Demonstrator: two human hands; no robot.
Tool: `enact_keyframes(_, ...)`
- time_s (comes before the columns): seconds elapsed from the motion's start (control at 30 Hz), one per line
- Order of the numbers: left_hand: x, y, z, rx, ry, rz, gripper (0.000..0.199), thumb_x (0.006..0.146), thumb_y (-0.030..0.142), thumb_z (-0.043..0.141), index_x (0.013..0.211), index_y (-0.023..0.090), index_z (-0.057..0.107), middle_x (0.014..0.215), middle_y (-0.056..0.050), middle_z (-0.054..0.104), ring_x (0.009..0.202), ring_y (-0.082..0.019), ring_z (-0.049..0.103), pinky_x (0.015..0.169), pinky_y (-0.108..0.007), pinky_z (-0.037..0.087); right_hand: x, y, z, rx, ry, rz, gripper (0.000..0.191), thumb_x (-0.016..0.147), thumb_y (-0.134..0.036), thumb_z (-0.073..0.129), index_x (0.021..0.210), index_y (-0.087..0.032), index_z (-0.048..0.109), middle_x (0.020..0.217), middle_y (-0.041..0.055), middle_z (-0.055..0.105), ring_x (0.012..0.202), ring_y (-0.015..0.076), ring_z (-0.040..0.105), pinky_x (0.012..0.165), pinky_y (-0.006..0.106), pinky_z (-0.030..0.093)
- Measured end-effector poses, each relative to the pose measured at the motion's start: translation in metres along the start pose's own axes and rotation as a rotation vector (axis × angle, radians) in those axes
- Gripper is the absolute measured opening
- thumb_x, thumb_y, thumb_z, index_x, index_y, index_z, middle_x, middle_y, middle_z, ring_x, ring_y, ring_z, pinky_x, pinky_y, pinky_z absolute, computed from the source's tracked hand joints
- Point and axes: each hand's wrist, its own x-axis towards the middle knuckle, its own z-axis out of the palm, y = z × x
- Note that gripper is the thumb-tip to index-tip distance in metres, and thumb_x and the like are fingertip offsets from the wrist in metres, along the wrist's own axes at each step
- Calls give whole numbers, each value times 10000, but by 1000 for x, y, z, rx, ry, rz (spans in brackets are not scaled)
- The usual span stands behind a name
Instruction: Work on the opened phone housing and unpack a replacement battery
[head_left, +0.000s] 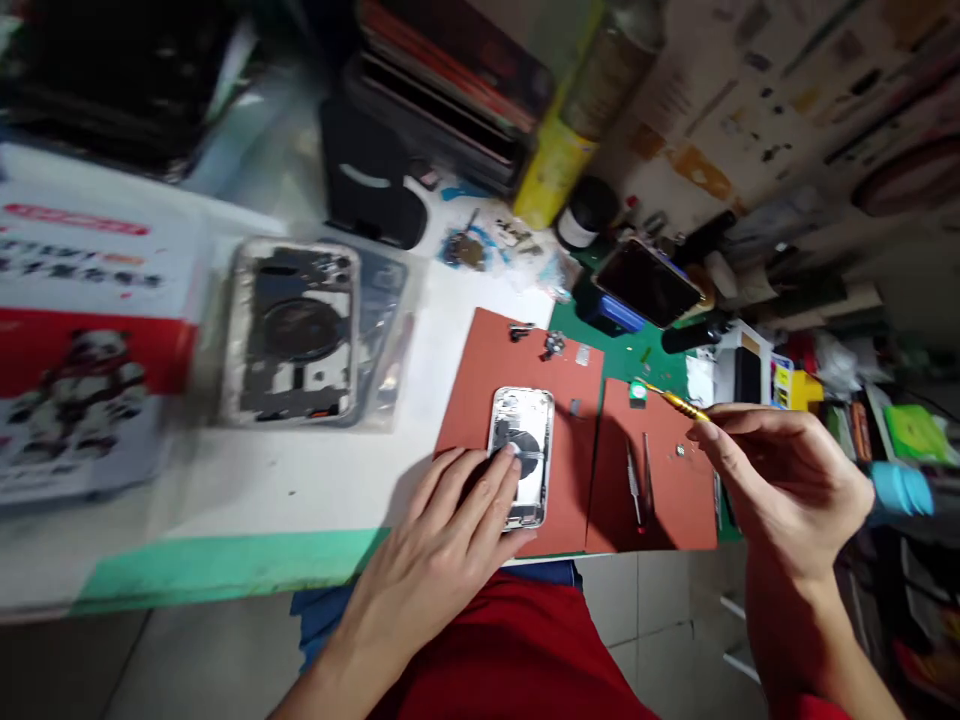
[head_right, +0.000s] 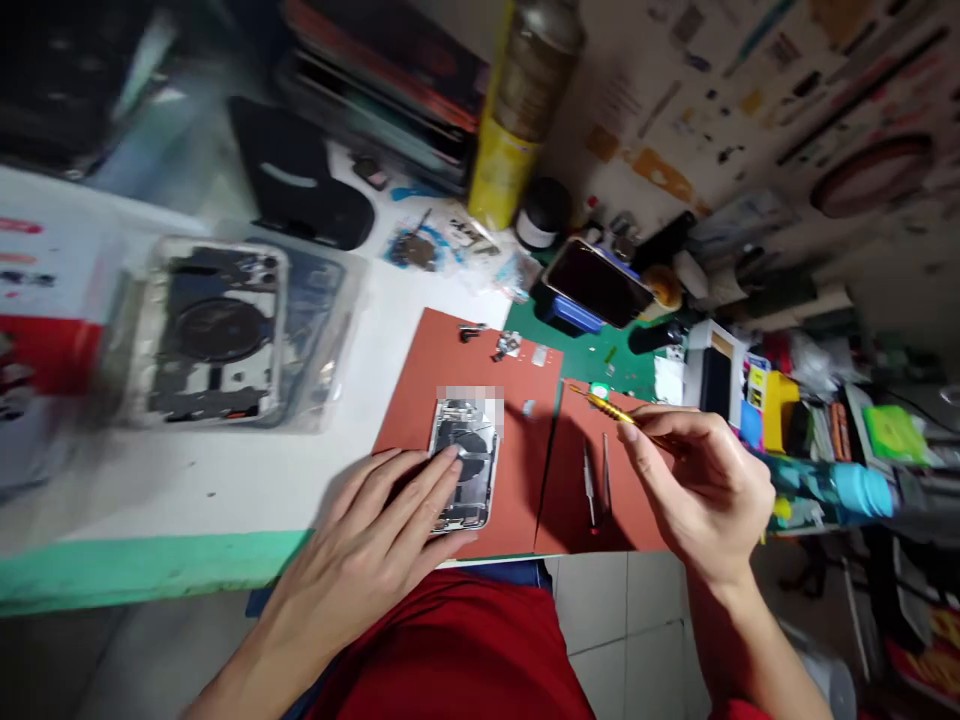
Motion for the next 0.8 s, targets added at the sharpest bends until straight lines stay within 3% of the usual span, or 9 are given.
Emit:
enact_keyframes(0.1,3,-4,0,-15,18,34,540,1017,374,739,1416,20,656,1413,-190,737,1169,-411,690,1049,-592,519,-57,37,-27,-140,316,313,271,873,-325,895,1054,-208,732,912,74,792,742,225,769,662,346,642)
enact_keyframes(0.2,6,-8,2,-41,36,72,606,1006,340,750,1493,12,600,1383,-197,751,1130,-431,697,1023,-607,518,-108,65,-35,-341,435,442,336,977,-437,759,1150,-149,741,893,91,797,726,200,760,671,314,619)
enact_keyframes(0.33,5,-10,4,-54,32,68,686,977,314,790,1557,36,552,1354,-196,765,1138,-439,700,1030,-607,518,-148,86,-19,-586,492,537,334,1023,-448,671,1100,-137,765,925,107,801,765,204,735,710,319,575)
enact_keyframes(0.5,5,-8,1,-46,34,83,590,942,320,832,1408,4,653,1341,-225,763,1122,-434,705,1003,-613,544,-159,106,4,-738,469,517,366,1034,-467,631,1010,-137,788,962,160,796,884,272,717,828,402,555)
enact_keyframes(0.63,8,-5,-1,-56,36,58,558,953,356,823,1368,19,664,1332,-215,769,1142,-403,709,1012,-599,558,-161,119,4,-748,426,438,347,1027,-443,641,964,-139,797,898,170,784,853,305,695,799,441,549)
enact_keyframes(0.73,6,-3,-2,-76,48,28,576,958,401,816,1368,29,659,1326,-221,769,1174,-389,710,1045,-587,557,-158,117,-3,-724,430,361,280,1010,-417,676,964,-172,802,892,155,783,827,319,691,781,470,551)
enact_keyframes(0.8,1,-3,-4,-130,100,8,516,953,316,828,1346,23,666,1259,-226,784,1162,-362,723,1051,-557,569,-152,104,-5,-695,465,305,199,979,-404,730,975,-221,806,905,139,789,833,338,699,773,495,552)
